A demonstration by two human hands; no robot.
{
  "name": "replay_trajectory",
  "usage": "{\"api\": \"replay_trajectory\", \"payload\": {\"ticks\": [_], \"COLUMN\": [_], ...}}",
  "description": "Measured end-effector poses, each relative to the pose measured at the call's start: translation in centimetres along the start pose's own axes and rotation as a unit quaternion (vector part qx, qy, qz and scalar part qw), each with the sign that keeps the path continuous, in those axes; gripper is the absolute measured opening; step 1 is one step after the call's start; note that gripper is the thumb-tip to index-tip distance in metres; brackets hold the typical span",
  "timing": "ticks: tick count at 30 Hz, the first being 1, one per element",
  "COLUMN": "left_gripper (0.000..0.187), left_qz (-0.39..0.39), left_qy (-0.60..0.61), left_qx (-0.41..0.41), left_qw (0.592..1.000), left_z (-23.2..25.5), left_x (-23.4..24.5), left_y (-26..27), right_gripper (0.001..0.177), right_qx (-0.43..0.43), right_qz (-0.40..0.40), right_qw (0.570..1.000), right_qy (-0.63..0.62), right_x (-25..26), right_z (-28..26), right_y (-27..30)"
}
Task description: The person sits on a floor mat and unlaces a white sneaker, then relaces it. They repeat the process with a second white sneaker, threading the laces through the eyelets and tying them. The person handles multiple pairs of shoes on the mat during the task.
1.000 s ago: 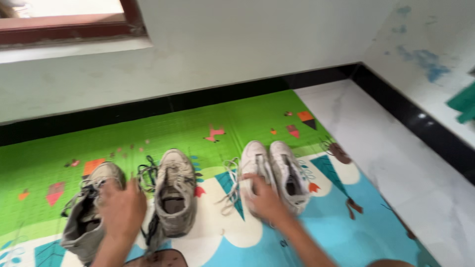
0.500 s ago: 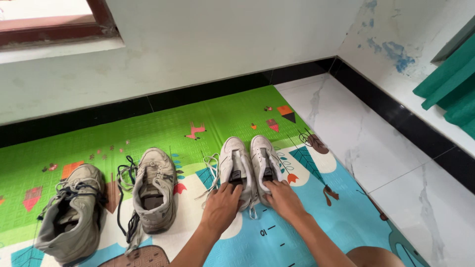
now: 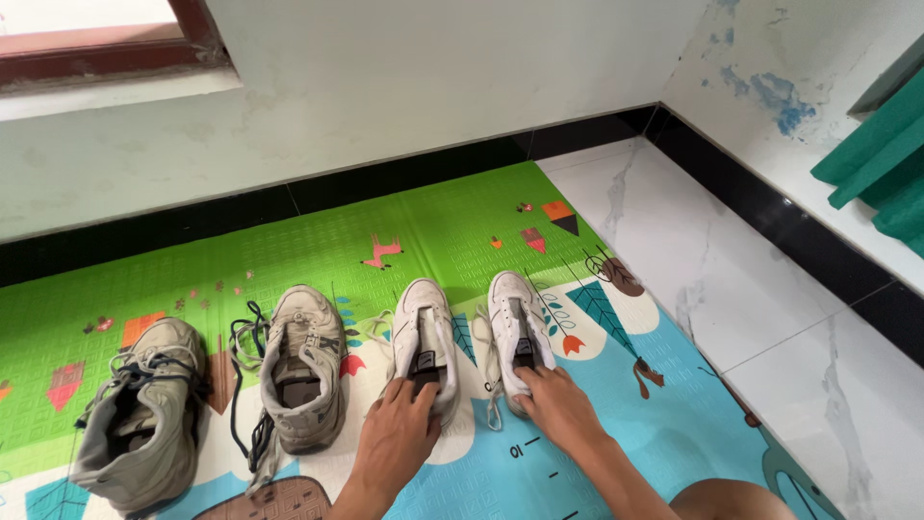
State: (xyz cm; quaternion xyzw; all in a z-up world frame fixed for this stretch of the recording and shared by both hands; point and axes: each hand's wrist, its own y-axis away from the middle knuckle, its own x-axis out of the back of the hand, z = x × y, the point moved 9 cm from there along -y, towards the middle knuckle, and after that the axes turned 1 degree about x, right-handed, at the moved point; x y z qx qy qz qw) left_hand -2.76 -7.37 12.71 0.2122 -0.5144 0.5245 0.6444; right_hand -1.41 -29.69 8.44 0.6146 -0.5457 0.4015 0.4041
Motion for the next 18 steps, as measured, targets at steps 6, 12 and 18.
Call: {"api": "replay_trajectory", "payload": {"ticks": [6,12,18], "left_gripper": [0.037,0.032,0.047], "left_qz": [0.004,-0.040,-0.036], "left_qy": [-0.014,-0.083,-0.113], "left_qx": [0.023,0.087,0.109], "left_qw": [1.000,0.992,0.987], "left_z": [-0.8,-1.3,-0.7], "left_x": [1.0,0.5,0.2], "left_y": [0.7,0.4,0.1], "right_gripper": [0.042,0.041,0.037], "right_qx": [-0.009,-0.041,-0.014], "right_qz": [0.015,0.014,0.021], "right_qw": [0.999,0.998,0.998], "right_qy": [0.034,0.050,0.065], "right_x": [0.2,0.3,0.0], "right_z": [0.1,1.2,1.3], "right_y": [0.7,1.3,1.7]}}
